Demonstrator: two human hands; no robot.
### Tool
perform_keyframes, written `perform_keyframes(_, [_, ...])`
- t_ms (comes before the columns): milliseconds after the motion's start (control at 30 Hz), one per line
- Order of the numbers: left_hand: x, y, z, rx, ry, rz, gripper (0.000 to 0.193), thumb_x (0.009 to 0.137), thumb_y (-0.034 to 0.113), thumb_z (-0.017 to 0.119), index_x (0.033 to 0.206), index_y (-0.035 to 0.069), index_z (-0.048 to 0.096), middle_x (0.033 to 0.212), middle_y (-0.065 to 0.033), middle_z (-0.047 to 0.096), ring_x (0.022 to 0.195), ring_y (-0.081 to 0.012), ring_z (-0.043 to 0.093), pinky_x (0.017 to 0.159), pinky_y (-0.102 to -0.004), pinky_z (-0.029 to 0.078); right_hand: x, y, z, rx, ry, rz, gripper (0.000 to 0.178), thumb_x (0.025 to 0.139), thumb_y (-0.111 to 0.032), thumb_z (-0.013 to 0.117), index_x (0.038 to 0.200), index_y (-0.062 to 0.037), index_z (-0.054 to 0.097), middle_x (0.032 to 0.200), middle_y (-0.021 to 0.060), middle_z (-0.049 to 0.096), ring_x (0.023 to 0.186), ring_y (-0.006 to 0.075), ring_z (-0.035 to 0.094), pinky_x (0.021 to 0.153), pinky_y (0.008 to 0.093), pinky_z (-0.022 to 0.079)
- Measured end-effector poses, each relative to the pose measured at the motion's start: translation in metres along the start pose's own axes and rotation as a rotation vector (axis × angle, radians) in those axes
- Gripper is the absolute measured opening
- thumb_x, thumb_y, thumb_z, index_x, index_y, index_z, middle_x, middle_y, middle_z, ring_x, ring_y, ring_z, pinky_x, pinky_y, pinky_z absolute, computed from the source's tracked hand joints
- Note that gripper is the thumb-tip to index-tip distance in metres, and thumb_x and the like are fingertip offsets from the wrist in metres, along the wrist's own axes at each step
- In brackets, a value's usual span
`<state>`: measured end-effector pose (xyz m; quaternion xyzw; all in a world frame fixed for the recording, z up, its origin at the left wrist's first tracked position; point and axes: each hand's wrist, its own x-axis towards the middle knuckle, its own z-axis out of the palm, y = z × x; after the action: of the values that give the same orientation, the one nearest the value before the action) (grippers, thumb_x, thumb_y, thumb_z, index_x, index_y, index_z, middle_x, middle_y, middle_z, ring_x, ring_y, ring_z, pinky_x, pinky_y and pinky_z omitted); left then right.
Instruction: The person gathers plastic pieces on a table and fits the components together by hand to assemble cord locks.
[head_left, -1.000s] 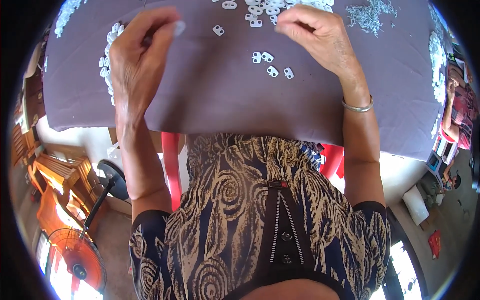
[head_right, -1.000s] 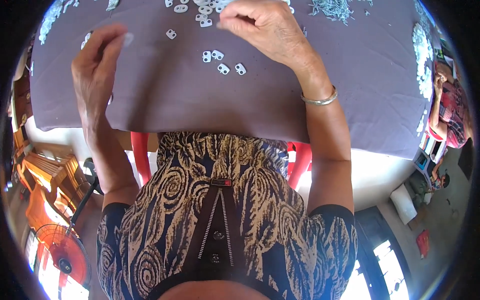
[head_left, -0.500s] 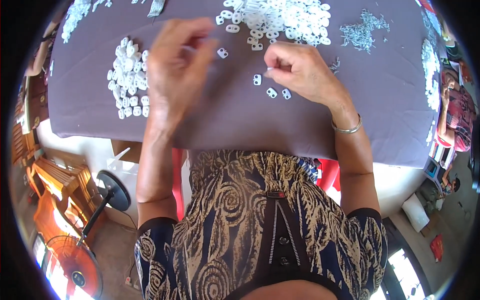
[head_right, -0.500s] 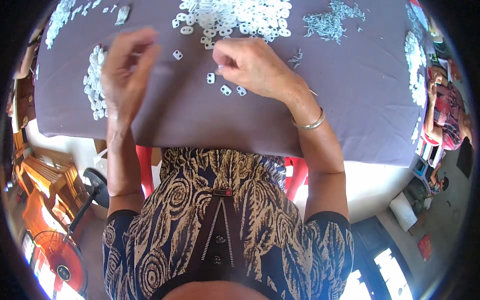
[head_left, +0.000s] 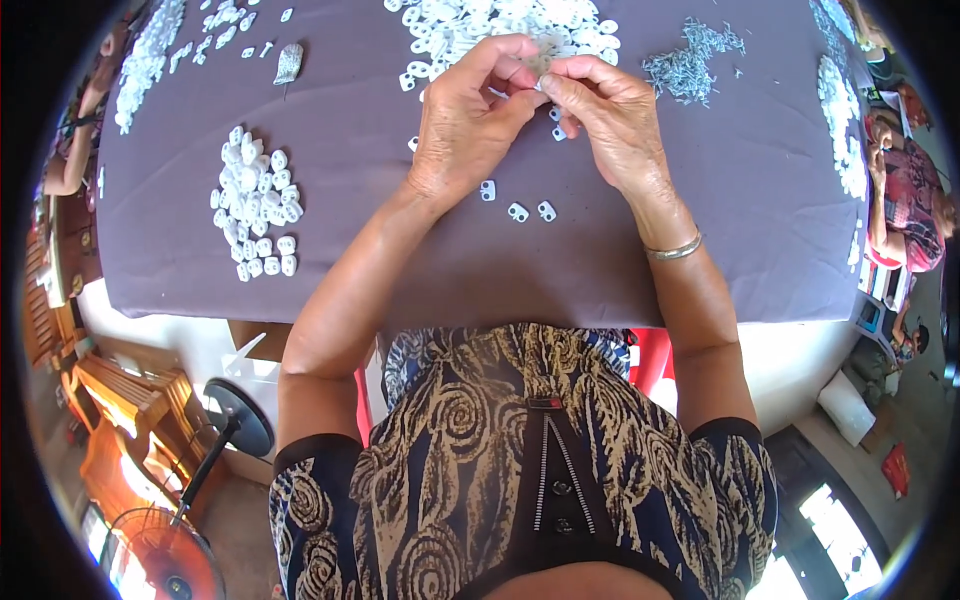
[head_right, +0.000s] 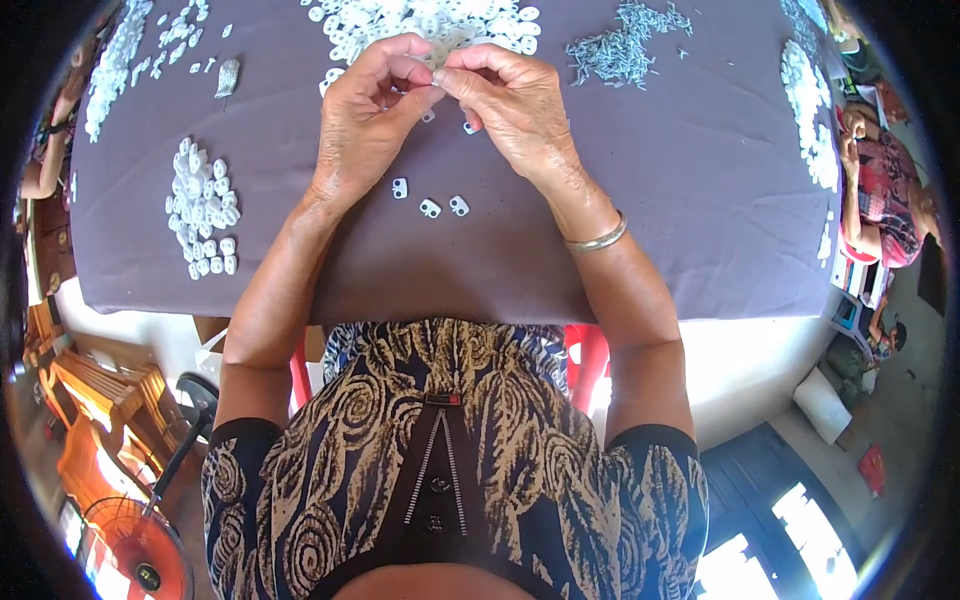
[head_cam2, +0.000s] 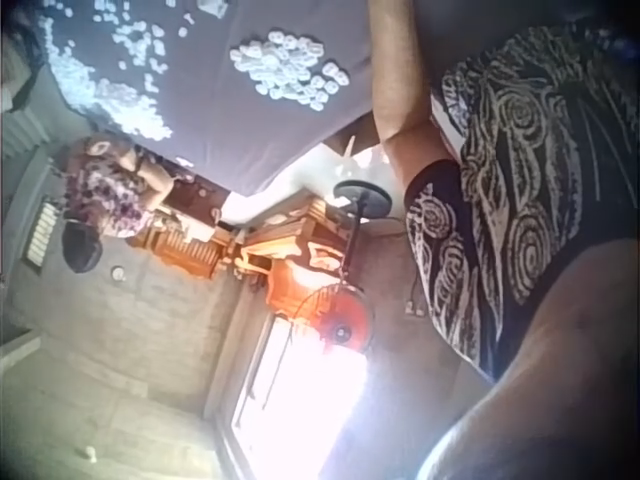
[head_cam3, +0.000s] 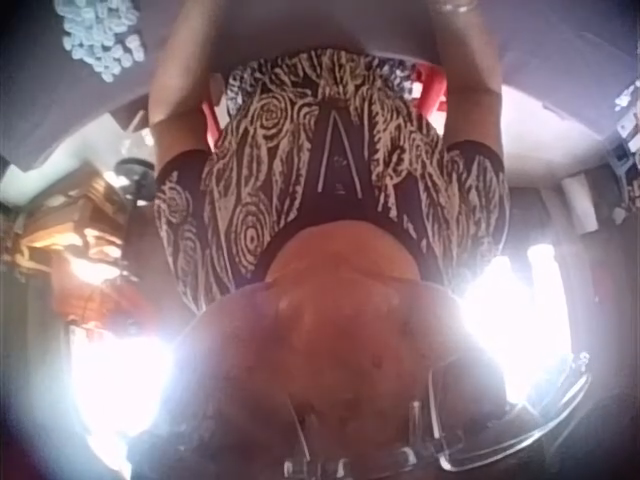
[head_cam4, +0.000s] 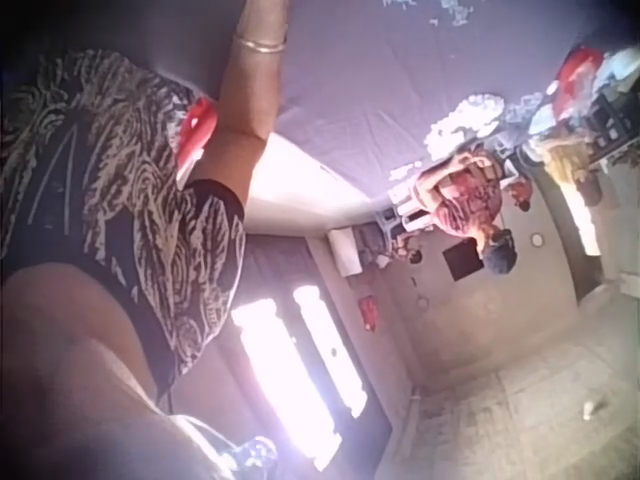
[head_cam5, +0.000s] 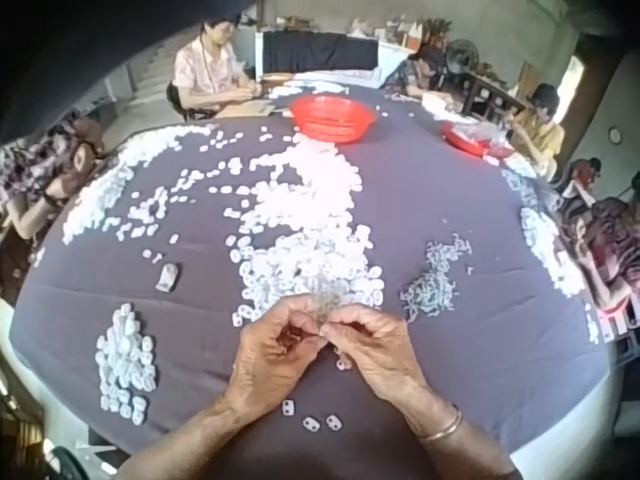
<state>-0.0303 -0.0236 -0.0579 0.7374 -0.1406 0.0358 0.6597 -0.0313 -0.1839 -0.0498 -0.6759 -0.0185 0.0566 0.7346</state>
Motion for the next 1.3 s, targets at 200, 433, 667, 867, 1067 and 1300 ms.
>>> perform_keyframes(200, [0.002, 0.0, 0.001, -0.125, 0.032, 0.007, 0.033, 0.082, -0.003, 0.064, 0.113, 0.006, 0.057, 0.084, -0.0015, 0.061, 0.073, -0.0079, 0.058, 0.065, -0.023, 0.05, 0.002, 0.003, -0.002, 0.009, -0.05, -0.068, 0.01, 0.087, -0.01, 0.065, 0.09, -0.0004, 0.066, 0.072, 0.0018, 0.061, 0.054, 0.0053, 0.049, 0.046, 0.02, 0.04])
perform_keyframes(433, [0.001, -0.003, 0.0, -0.197, 0.011, 0.033, 0.033, 0.084, -0.006, 0.06, 0.115, 0.004, 0.056, 0.086, -0.0023, 0.061, 0.078, -0.0083, 0.061, 0.066, -0.0216, 0.05, 0.001, 0.004, -0.001, 0.038, -0.075, -0.052, 0.007, 0.089, -0.006, 0.06, 0.092, -0.001, 0.064, 0.075, 0.0037, 0.062, 0.057, 0.0058, 0.051, 0.049, 0.0209, 0.042])
perform_keyframes(667, [-0.004, 0.002, -0.003, -0.238, 0.034, -0.01, 0.03, 0.086, -0.005, 0.059, 0.115, 0.004, 0.055, 0.086, -0.0013, 0.062, 0.076, -0.0059, 0.058, 0.063, -0.0195, 0.047, -0.002, 0.012, 0.007, 0.123, -0.05, -0.121, 0.006, 0.09, -0.003, 0.058, 0.093, -0.0012, 0.063, 0.078, 0.0045, 0.063, 0.057, 0.0062, 0.051, 0.049, 0.0205, 0.043])
perform_keyframes(867, [-0.001, 0.002, -0.004, -0.261, 0.036, -0.044, 0.027, 0.088, -0.003, 0.058, 0.114, 0.006, 0.055, 0.084, 0.0006, 0.06, 0.068, -0.0046, 0.052, 0.057, -0.0193, 0.043, -0.003, 0.001, 0.002, -0.087, -0.079, -0.074, 0.007, 0.088, -0.004, 0.061, 0.093, -0.0024, 0.064, 0.074, -0.0002, 0.06, 0.056, 0.0036, 0.05, 0.048, 0.0189, 0.042])
perform_keyframes(1067, [0.0, 0.002, -0.005, -0.296, 0.102, -0.041, 0.026, 0.087, -0.002, 0.058, 0.112, 0.003, 0.054, 0.081, -0.0003, 0.059, 0.063, -0.0053, 0.049, 0.056, -0.0197, 0.042, 0.007, -0.041, -0.054, -0.402, 0.182, -0.221, 0.006, 0.086, -0.007, 0.064, 0.09, -0.0066, 0.068, 0.067, -0.0063, 0.056, 0.058, 0.0008, 0.048, 0.051, 0.0168, 0.039])
perform_keyframes(1300, [0.001, -0.001, -0.006, -0.298, 0.111, -0.031, 0.026, 0.086, -0.002, 0.059, 0.112, 0.004, 0.054, 0.081, -0.0007, 0.06, 0.062, -0.0053, 0.049, 0.056, -0.02, 0.042, -0.007, -0.027, -0.11, -0.764, 0.114, -0.344, 0.004, 0.084, -0.005, 0.065, 0.089, -0.0041, 0.066, 0.077, -0.0049, 0.058, 0.065, 0.0039, 0.048, 0.058, 0.0206, 0.042])
